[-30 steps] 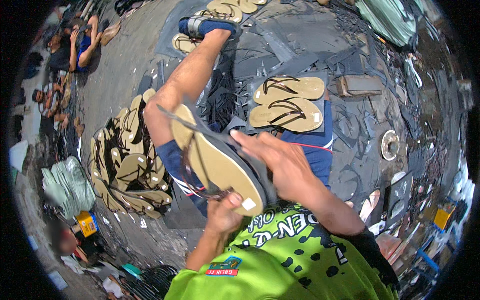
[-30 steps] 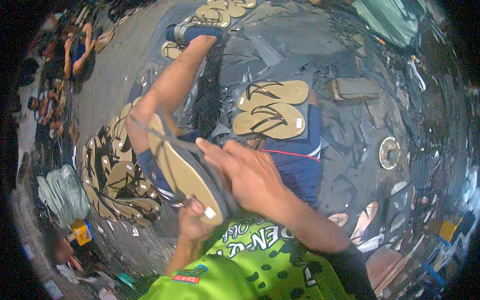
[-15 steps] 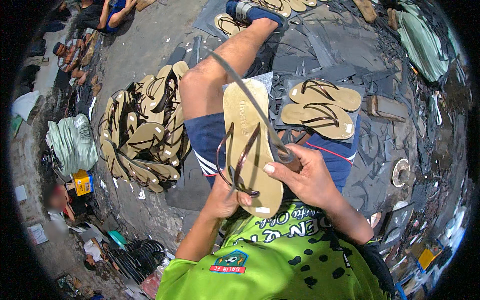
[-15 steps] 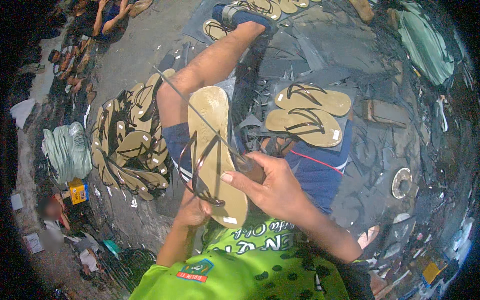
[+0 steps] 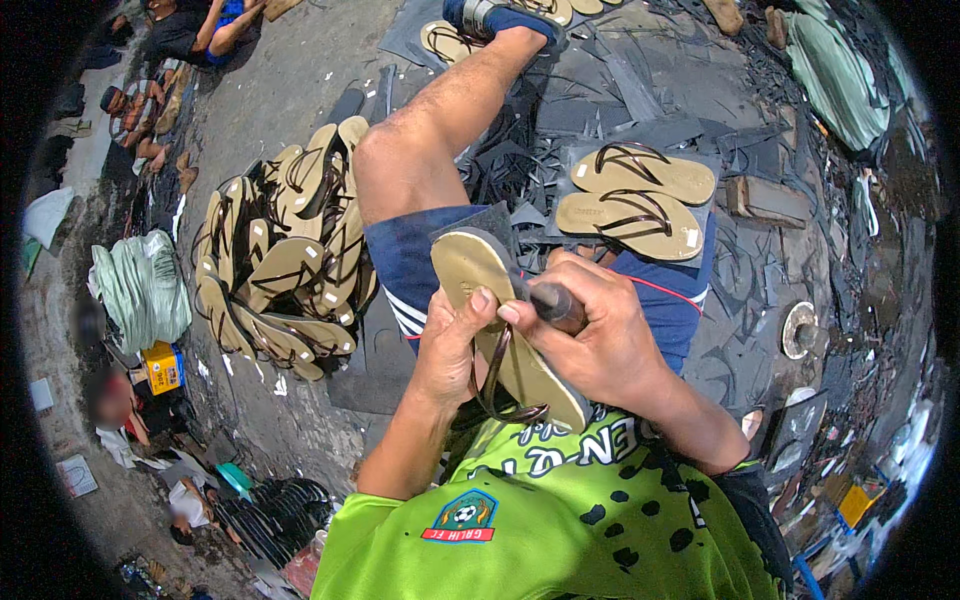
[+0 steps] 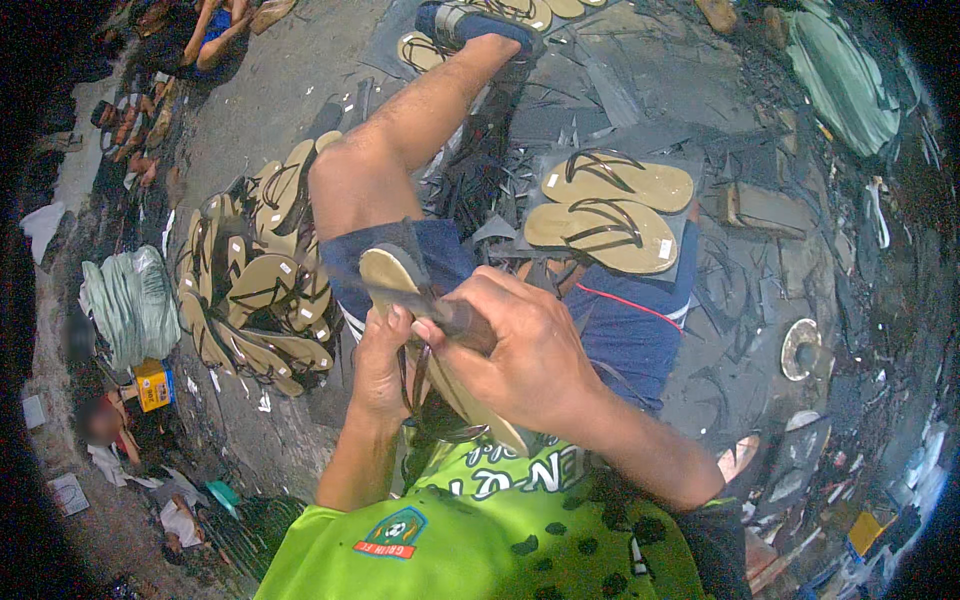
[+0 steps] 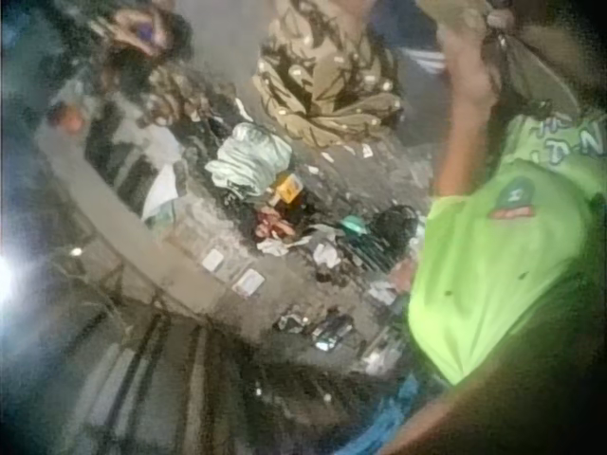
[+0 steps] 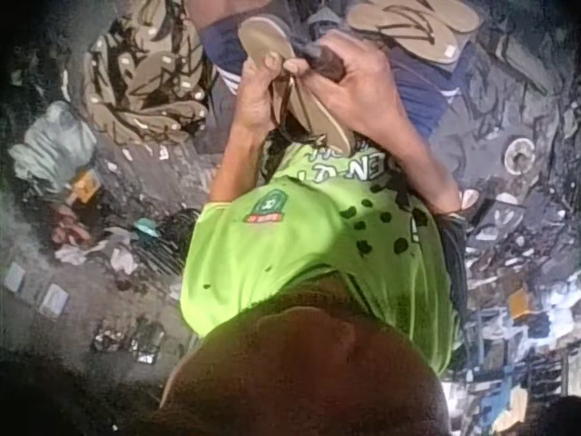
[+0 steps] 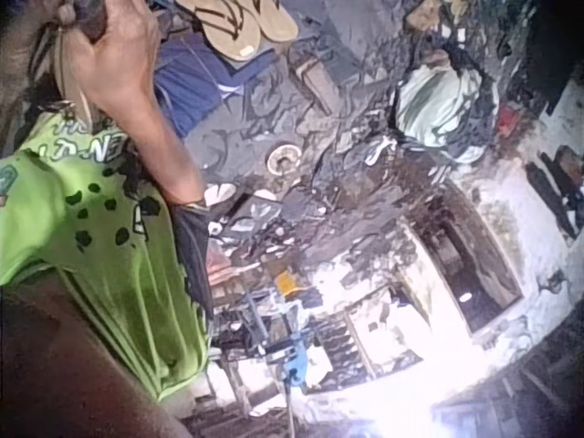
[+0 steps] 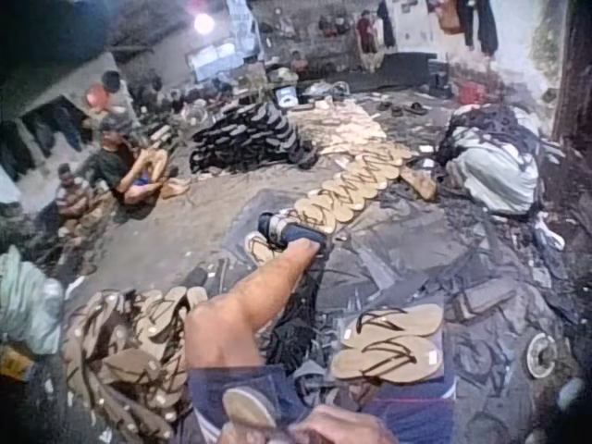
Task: The person sits on the ground and uses a knife to trim the edges of flip-flop soles. They repeatedly cut away excess material from the perimeter of the sole and place the finished items into a pile.
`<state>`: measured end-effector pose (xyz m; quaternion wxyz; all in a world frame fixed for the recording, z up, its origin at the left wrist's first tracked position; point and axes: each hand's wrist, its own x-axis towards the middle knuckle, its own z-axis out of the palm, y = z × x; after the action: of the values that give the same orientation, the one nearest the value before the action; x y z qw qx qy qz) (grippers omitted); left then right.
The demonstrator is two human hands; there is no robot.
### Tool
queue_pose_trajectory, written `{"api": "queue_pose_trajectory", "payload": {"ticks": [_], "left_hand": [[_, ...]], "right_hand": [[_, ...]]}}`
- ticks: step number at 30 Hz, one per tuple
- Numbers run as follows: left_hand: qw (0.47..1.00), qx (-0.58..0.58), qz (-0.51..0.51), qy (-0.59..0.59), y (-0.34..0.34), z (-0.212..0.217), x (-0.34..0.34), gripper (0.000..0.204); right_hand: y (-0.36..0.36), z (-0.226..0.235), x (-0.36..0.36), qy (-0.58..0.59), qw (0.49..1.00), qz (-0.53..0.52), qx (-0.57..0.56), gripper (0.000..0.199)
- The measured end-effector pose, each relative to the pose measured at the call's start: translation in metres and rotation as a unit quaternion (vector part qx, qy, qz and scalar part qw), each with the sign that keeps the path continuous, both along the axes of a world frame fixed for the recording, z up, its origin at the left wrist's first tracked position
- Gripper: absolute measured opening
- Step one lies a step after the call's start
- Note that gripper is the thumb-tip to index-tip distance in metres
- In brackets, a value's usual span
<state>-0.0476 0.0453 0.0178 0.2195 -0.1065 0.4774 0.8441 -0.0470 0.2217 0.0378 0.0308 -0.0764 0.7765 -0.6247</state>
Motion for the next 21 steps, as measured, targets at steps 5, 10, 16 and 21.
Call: {"api": "queue_pose_trajectory", "payload": {"ticks": [5, 10, 16, 21], "left_hand": [[1.000, -0.024, 0.019, 0.006, 0.000, -0.003, 0.008, 0.055], [0.991, -0.129, -0.032, 0.012, -0.007, -0.007, 0.032, 0.084], [0.989, 0.065, 0.054, -0.125, -0.046, 0.013, 0.040, 0.052], [0.973, 0.099, 0.106, -0.180, -0.051, 0.001, 0.066, 0.047]], "right_hand": [[-0.003, -0.009, 0.004, 0.061, 0.997, -0.016, 0.041, 0.020], [-0.013, -0.027, 0.001, -0.148, 0.988, -0.031, 0.013, 0.028], [0.025, -0.001, 0.040, -0.035, 0.994, 0.103, 0.017, 0.033], [0.064, -0.005, 0.116, -0.120, 0.969, 0.166, 0.137, 0.034]]}}
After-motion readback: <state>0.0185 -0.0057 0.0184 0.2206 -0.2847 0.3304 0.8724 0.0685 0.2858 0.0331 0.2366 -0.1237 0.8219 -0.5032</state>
